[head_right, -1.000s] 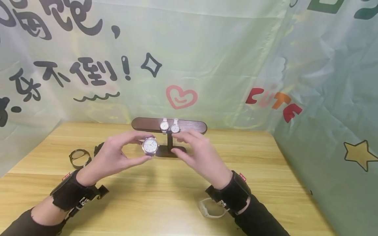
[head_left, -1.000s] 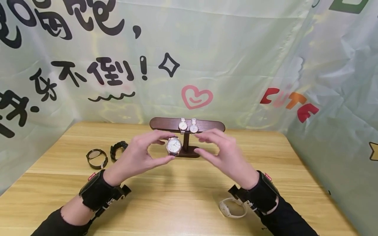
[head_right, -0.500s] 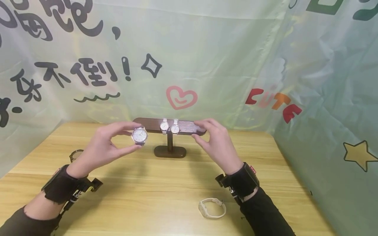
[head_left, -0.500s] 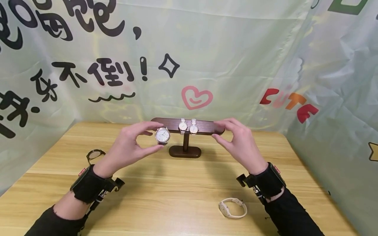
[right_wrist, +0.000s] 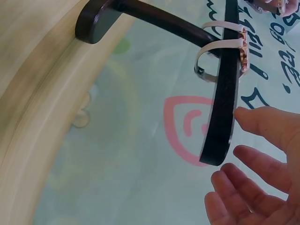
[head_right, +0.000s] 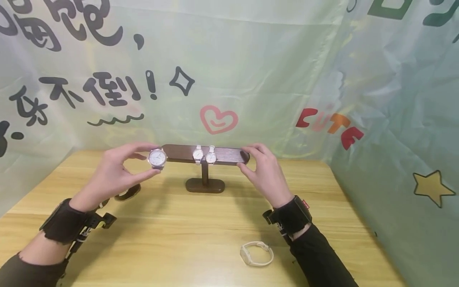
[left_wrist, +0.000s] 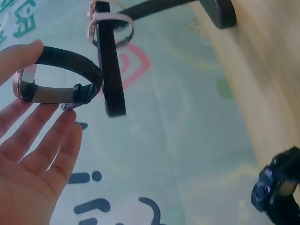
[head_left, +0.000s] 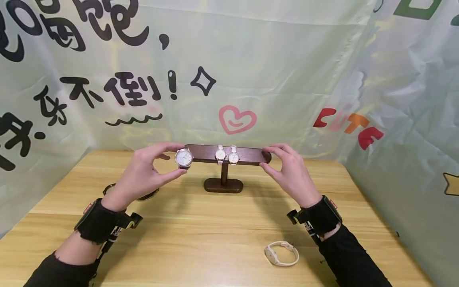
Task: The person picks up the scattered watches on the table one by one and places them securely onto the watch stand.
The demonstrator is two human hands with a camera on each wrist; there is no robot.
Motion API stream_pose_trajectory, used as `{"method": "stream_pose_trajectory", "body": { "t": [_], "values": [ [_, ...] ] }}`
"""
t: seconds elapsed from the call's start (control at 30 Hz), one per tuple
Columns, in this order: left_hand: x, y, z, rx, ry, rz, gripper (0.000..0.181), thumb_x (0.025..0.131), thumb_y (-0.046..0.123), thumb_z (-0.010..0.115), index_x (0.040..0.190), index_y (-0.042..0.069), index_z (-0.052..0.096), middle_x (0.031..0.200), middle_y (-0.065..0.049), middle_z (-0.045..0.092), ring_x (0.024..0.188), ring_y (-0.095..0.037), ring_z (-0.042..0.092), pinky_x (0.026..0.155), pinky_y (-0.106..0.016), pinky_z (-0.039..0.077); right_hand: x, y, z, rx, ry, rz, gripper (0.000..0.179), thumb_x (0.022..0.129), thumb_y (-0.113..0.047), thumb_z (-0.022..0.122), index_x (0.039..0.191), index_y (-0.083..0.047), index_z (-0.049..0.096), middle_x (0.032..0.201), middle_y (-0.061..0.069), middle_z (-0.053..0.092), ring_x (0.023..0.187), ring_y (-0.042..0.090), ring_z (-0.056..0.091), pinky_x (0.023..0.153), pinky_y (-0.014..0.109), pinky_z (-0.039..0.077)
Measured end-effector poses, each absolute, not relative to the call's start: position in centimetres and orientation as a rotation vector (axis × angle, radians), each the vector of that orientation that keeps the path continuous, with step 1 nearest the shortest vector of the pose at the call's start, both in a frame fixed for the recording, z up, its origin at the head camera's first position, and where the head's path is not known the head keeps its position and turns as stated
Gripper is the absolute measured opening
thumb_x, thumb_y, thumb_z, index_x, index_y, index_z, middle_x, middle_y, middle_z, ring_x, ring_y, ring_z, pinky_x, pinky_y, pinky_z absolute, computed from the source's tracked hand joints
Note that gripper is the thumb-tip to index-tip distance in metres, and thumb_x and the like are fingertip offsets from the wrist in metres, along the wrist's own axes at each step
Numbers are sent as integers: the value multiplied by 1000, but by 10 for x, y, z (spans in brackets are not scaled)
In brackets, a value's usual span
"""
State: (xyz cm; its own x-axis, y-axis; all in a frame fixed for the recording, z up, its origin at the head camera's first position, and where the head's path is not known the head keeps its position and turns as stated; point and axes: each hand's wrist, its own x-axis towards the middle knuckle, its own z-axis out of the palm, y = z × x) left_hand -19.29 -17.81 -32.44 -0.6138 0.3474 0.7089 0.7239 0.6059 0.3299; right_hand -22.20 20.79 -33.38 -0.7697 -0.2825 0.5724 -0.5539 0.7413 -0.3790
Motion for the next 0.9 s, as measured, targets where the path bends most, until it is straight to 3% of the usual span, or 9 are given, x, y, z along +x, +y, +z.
{"method": "stream_pose_trajectory", "body": {
  "t": [0.3, 0.6, 0.9],
  "values": [
    [-195, -198, -328, -799, -2254, -827, 62, 76, -1, 94, 133, 11, 72, 126, -6, 79, 113, -18, 73, 91, -12, 58, -225, 211, -335, 616, -2498, 770, 44, 99, -19, 80, 137, 1, 70, 129, 19, 68, 105, 40, 72, 92, 51, 62],
    [-207, -214, -329, -742, -2309, -848, 58, 78, -1, 93, 131, 9, 71, 124, -12, 78, 106, -25, 76, 89, -6, 55, -225, 213, -335, 622, -2514, 772, 44, 100, -22, 79, 137, 0, 70, 131, 18, 68, 116, 38, 69, 98, 51, 61],
    [-219, -219, -332, -723, -2349, -839, 54, 81, 6, 94, 130, 9, 71, 122, -11, 79, 105, -29, 78, 90, -3, 52, -226, 214, -335, 633, -2511, 770, 42, 101, -21, 78, 137, 0, 71, 131, 19, 69, 116, 38, 69, 98, 52, 61]
  ]
}}
